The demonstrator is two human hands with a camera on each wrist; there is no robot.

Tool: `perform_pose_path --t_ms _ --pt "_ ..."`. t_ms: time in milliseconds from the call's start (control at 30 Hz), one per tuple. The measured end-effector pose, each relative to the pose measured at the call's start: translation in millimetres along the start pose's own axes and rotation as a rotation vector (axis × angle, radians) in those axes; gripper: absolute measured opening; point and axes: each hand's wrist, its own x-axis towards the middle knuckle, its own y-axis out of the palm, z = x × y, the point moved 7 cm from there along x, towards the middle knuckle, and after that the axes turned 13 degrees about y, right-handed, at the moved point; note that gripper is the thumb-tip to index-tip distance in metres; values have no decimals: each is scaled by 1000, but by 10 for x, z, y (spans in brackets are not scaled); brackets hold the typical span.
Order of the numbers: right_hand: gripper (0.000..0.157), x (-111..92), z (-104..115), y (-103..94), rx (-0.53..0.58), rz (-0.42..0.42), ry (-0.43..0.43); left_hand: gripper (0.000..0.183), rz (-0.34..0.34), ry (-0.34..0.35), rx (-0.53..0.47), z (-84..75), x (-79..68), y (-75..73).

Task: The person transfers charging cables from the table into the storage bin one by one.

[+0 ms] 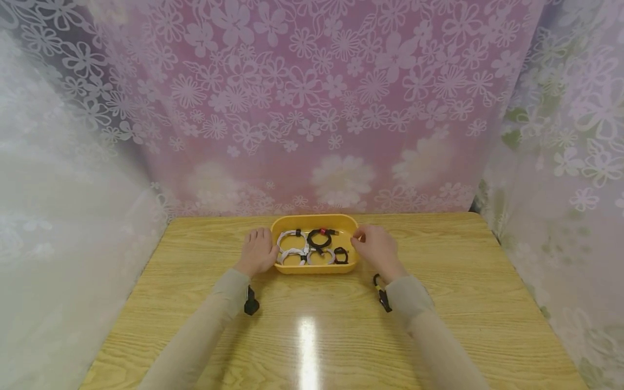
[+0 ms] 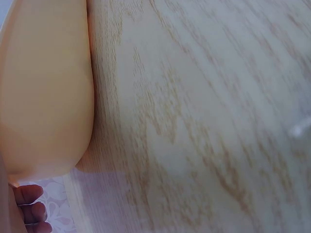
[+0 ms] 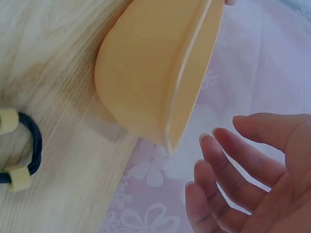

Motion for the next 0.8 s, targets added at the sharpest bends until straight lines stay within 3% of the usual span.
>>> perform_pose_path --t_ms 433,800 --pt "19 -211 -229 -108 62 -13 16 24 -12 9 13 -8 -11 -12" --pt "24 -393 -705 -27 168 -14 89 23 -13 2 -22 -26 -21 -50"
